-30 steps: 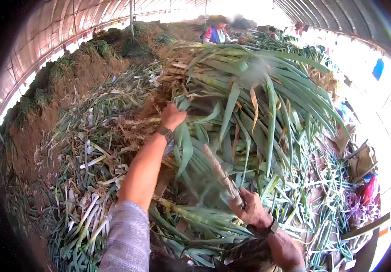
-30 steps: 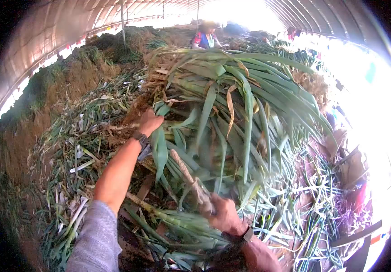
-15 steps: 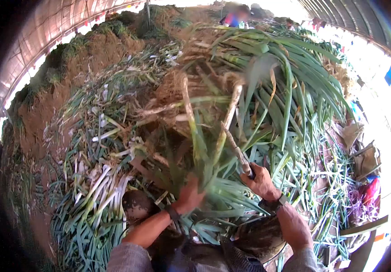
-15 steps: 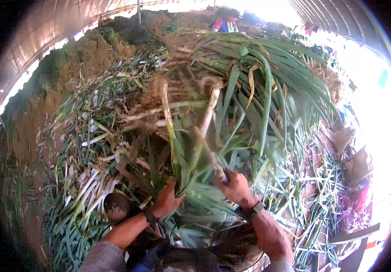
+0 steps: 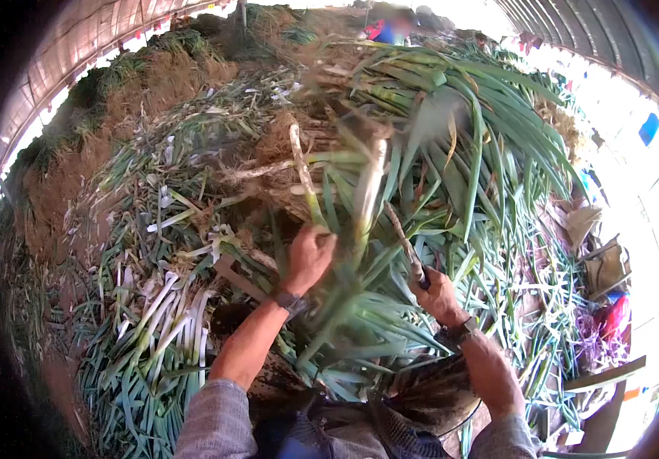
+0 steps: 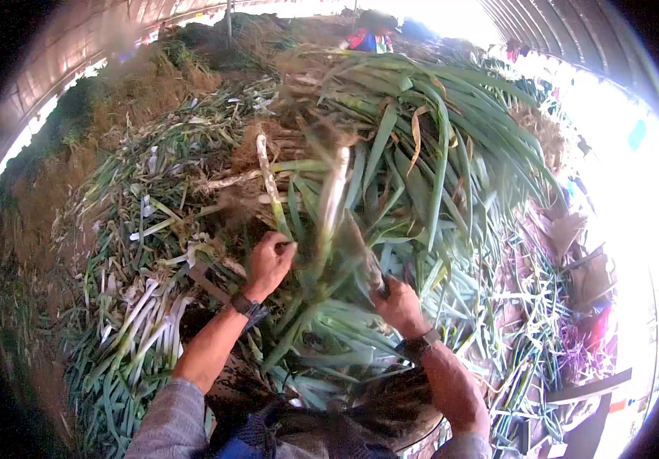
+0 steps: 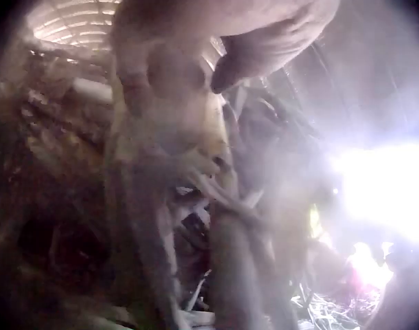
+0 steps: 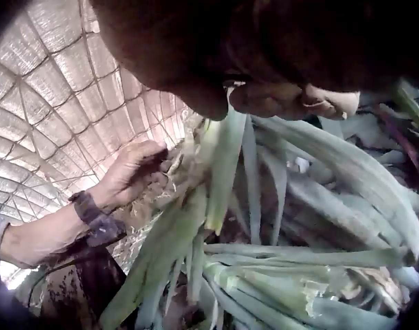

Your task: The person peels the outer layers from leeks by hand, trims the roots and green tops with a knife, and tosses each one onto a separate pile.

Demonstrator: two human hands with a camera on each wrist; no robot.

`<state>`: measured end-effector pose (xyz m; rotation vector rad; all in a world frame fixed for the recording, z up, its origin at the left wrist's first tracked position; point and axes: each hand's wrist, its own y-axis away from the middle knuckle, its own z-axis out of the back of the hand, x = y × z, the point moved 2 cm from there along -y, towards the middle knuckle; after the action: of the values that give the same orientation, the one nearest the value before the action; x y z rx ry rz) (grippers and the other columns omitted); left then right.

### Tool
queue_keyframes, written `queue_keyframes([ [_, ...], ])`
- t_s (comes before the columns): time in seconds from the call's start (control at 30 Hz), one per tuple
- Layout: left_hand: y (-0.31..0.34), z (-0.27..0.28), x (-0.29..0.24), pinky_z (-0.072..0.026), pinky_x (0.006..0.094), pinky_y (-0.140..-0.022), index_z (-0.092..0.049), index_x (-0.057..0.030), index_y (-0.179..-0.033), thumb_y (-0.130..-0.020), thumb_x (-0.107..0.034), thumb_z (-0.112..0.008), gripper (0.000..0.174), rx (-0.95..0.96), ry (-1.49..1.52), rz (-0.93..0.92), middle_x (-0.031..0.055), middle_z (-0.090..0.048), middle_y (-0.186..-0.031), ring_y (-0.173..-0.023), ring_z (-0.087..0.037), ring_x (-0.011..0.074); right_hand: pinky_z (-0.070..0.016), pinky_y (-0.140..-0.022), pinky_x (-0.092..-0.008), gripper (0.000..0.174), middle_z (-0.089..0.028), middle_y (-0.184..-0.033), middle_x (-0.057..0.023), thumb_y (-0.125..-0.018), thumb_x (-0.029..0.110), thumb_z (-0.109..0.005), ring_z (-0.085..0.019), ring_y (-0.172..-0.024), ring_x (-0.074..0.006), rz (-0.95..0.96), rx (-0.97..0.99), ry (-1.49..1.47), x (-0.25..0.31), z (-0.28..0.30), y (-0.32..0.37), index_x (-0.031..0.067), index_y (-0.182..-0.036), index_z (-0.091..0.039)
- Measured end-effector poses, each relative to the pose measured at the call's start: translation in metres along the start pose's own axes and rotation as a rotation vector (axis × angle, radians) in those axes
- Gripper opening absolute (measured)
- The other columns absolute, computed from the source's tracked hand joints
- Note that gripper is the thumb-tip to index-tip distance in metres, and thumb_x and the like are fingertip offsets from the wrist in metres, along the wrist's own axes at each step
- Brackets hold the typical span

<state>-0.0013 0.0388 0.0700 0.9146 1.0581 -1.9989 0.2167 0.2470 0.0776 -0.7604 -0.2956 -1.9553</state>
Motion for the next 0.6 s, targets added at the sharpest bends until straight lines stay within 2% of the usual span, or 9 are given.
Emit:
queue_keyframes([
  [0.03,-0.001,-0.009,0.005,-0.0529,0.0403,-0.075,-0.062,-0.0024,-0.095,-0.084,-0.023,-0.070,0.024,0.006,0.001,0.004,0.0175,-0.067,-0.094,-0.087,-0.065,0.0349,-0.0536,-0.066,-0.0461,0.032,-0.068,-0.079,-0.0208,-0.084,0.032,-0.066,-0.068,-0.072,-0.0381,-0.007,0.003,0.000,-0.003,-0.001,0.004,0.0030,-0.096,-0.064],
  [0.1,-0.007,-0.031,0.012,-0.0528,0.0406,-0.066,-0.059,-0.0029,-0.101,-0.089,-0.025,-0.069,0.026,0.249,-0.133,-0.175,0.0134,-0.066,-0.093,-0.075,-0.064,0.0231,-0.0534,-0.066,-0.0467,0.032,-0.067,-0.079,-0.0210,-0.084,0.034,-0.066,-0.067,-0.071,-0.0382,0.085,0.138,0.148,-0.005,-0.007,0.008,0.0037,-0.093,-0.064],
  [0.13,-0.010,-0.037,0.012,-0.0546,0.0390,-0.066,-0.060,-0.0035,-0.105,-0.089,-0.024,-0.069,0.028,0.333,-0.241,0.054,0.0132,-0.067,-0.092,-0.075,-0.065,0.0221,-0.0533,-0.067,-0.0476,0.033,-0.067,-0.078,-0.0207,-0.083,0.036,-0.067,-0.067,-0.072,-0.0380,0.023,0.193,0.225,-0.006,-0.014,0.008,0.0040,-0.092,-0.064],
  [0.23,-0.025,-0.063,0.064,-0.0551,0.0386,-0.068,-0.059,-0.0035,-0.110,-0.088,-0.026,-0.070,0.033,0.273,-0.195,0.158,0.0115,-0.069,-0.090,-0.076,-0.066,0.0218,-0.0535,-0.067,-0.0481,0.032,-0.067,-0.076,-0.0203,-0.084,0.035,-0.066,-0.067,-0.070,-0.0376,0.164,0.254,0.225,-0.005,-0.014,0.016,0.0045,-0.091,-0.065],
  [0.3,-0.030,-0.047,0.062,-0.0479,0.0349,-0.069,-0.063,-0.0023,-0.114,-0.086,-0.034,-0.075,0.043,0.453,0.254,0.345,0.0034,-0.065,-0.089,-0.076,-0.060,0.0179,-0.0536,-0.067,-0.0473,0.031,-0.067,-0.076,-0.0196,-0.084,0.034,-0.065,-0.067,-0.070,-0.0375,0.173,0.249,0.240,-0.008,-0.014,0.016,0.0038,-0.091,-0.065],
  [0.43,-0.022,-0.037,0.049,-0.0460,0.0326,-0.068,-0.065,-0.0039,-0.113,-0.088,-0.034,-0.074,0.040,0.317,0.506,0.404,0.0013,-0.064,-0.093,-0.079,-0.056,0.0144,-0.0536,-0.065,-0.0469,0.030,-0.067,-0.076,-0.0202,-0.087,0.032,-0.063,-0.067,-0.071,-0.0375,0.092,0.233,0.070,-0.002,0.002,0.012,0.0026,-0.091,-0.065],
  [0.5,-0.019,-0.031,0.038,-0.0470,0.0319,-0.067,-0.065,-0.0046,-0.113,-0.088,-0.033,-0.073,0.039,0.276,0.581,0.418,0.0019,-0.064,-0.094,-0.081,-0.057,0.0139,-0.0532,-0.063,-0.0469,0.030,-0.066,-0.073,-0.0202,-0.089,0.032,-0.061,-0.066,-0.068,-0.0374,0.244,0.130,0.159,0.001,0.008,0.014,0.0020,-0.089,-0.065],
  [0.57,-0.020,-0.018,0.011,-0.0449,0.0272,-0.070,-0.067,-0.0051,-0.107,-0.089,-0.032,-0.073,0.034,0.167,0.966,0.439,-0.0020,-0.062,-0.087,-0.078,-0.054,0.0094,-0.0523,-0.061,-0.0473,0.032,-0.066,-0.073,-0.0196,-0.091,0.033,-0.060,-0.065,-0.067,-0.0381,0.180,0.187,0.108,0.008,0.008,0.018,0.0020,-0.091,-0.065],
  [0.6,-0.021,-0.009,0.003,-0.0452,0.0268,-0.070,-0.065,-0.0058,-0.109,-0.089,-0.036,-0.072,0.037,0.114,1.034,0.378,-0.0024,-0.061,-0.087,-0.076,-0.054,0.0095,-0.0498,-0.057,-0.0463,0.029,-0.062,-0.067,-0.0188,-0.089,0.031,-0.063,-0.061,-0.060,-0.0381,0.261,0.141,0.102,0.012,0.006,0.020,0.0023,-0.086,-0.064],
])
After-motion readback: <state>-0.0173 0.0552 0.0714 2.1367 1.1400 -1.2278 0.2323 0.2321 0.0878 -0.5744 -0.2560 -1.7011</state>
